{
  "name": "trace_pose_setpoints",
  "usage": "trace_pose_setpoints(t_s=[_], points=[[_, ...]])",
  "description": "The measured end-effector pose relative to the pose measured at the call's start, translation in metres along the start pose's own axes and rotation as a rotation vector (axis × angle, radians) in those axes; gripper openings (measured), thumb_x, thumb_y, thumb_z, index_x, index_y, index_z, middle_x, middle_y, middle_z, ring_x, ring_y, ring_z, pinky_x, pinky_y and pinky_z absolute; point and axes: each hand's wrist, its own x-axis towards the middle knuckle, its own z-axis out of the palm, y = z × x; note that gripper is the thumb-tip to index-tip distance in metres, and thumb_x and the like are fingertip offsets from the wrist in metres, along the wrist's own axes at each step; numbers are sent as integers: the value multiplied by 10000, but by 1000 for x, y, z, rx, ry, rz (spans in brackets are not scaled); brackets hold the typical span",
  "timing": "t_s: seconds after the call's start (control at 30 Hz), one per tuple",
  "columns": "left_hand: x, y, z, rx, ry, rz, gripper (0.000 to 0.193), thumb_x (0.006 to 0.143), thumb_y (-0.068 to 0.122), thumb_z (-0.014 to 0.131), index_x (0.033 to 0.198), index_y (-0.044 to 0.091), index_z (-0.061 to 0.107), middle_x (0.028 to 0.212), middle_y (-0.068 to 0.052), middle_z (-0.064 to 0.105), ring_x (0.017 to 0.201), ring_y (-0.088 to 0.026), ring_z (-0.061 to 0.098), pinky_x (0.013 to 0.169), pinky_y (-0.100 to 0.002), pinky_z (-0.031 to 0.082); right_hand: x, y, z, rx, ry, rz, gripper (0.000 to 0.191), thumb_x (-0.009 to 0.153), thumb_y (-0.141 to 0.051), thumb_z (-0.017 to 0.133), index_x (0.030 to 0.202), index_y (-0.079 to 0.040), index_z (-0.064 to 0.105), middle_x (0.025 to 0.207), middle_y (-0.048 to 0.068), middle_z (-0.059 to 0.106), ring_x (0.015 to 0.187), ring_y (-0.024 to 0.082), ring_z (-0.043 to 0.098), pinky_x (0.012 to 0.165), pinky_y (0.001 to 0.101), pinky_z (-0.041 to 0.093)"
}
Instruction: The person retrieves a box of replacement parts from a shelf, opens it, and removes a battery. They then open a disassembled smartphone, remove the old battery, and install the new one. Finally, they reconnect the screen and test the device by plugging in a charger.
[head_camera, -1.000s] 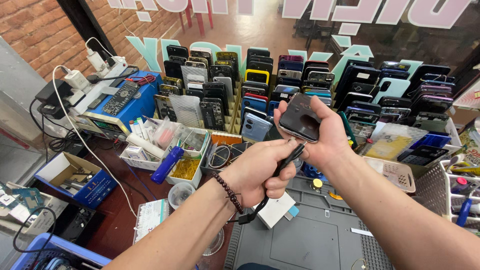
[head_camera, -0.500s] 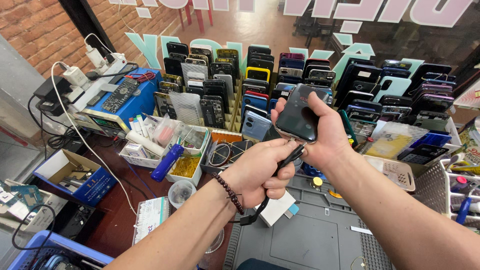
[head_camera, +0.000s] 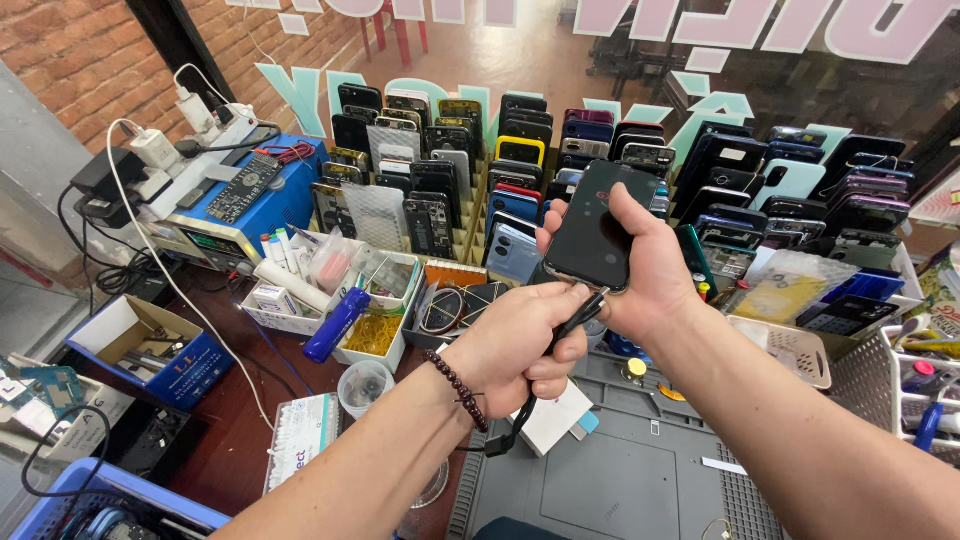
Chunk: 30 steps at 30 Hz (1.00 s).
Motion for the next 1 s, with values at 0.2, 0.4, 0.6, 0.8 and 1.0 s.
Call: trace_pose_setpoints(t_s=[0.2,0.4,0.6,0.8,1.0], points=[[6,-4,-5,-27,33,21,222,1068,307,476,967,112,505,632,-8,489,408,-81,297,408,-279,288,-2,6,5,-3,24,4,466,1002,-409,579,1246,-13,566,1108,115,685,979,231,688,930,445,589],[11,-2,-9,-111,-1,47,237,1062,315,501,967,102,542,650,0,513,443,-89,377,446,-282,351,4,5,10,-62,23,3,489,986,-417,587,1261,-12,569,1119,112,691,998,242,685,938,445,579],[6,10,-23,-31,112,2,436,1039,454,478,1078,46,624,885,-54,655,761,-161,633,699,-344,537,3,6,15,-103,-65,106,541,993,-457,544,1274,3,591,1140,145,693,1043,301,680,956,448,553],[4,14,-45,-71,212,96,479,1019,492,435,1184,82,618,1034,-77,688,930,-196,646,824,-409,536,-4,20,25,-230,47,147,498,975,-438,523,1231,-28,638,1173,130,736,1074,268,703,943,452,562],[6,14,-64,-169,156,151,341,1031,392,511,1224,117,568,1097,-66,688,931,-199,683,750,-392,560,0,40,32,-318,-68,202,469,973,-429,542,1183,-37,691,1113,109,734,985,233,726,869,412,594]])
